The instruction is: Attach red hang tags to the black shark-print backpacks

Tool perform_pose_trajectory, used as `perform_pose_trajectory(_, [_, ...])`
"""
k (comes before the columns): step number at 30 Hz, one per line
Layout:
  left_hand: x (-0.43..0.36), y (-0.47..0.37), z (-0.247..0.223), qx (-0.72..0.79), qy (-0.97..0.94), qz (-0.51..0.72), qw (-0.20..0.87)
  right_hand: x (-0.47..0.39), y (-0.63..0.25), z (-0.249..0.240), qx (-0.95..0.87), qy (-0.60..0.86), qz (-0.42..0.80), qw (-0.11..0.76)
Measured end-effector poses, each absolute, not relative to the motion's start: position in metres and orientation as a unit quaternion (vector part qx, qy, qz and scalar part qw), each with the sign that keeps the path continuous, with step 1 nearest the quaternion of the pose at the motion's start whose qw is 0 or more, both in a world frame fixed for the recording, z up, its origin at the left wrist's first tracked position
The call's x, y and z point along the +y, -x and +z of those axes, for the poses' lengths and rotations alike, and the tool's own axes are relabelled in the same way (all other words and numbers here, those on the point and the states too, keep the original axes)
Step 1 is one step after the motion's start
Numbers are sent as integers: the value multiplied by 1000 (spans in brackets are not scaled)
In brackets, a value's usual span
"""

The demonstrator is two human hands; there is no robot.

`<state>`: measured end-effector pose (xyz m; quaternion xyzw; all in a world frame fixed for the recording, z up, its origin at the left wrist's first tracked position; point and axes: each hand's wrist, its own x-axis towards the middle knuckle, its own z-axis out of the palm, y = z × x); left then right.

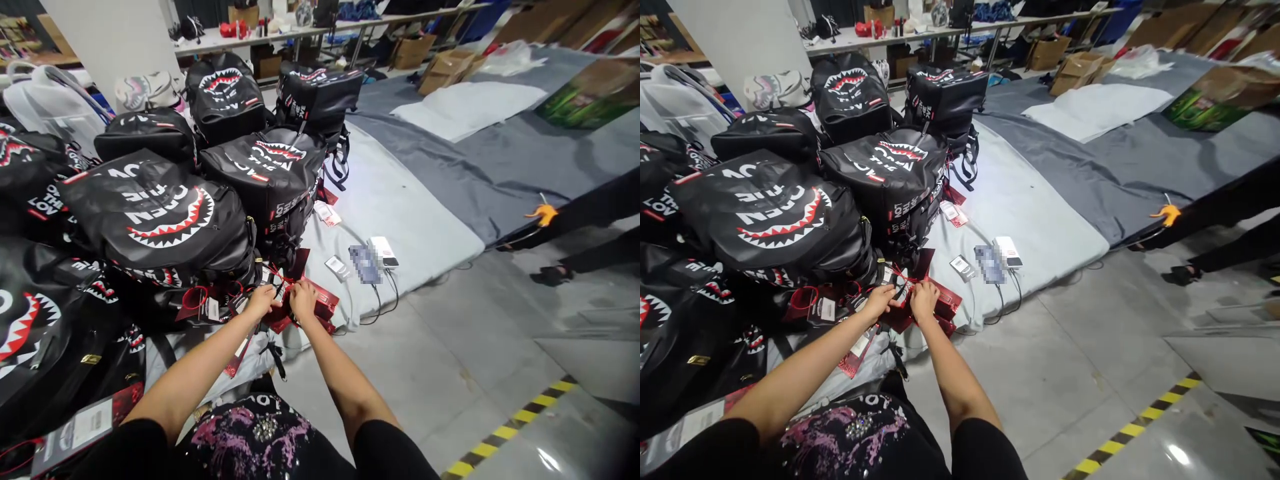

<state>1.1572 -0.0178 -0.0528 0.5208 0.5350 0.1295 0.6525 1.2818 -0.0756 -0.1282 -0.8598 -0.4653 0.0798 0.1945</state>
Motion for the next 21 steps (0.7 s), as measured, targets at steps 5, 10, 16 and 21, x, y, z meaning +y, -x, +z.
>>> perform_pose_trajectory(5, [0,-1220,-75,584,-435,165,666,-79,-1294,-122,-486,837,78,240])
perform_pose_trajectory(10, [13,-1257,-90,638,-411,215,615,-85,-1311,-113,-520,821,74,224])
perform_pose_trajectory(16, [37,-1264,-86,627,-419,232,614,-109,-1354,-99,-449,860,42,238])
perform_pose_trajectory(21, [20,-1250,-72,599,-475,214,608,-127,-1361,-70,-385,831,-6,401])
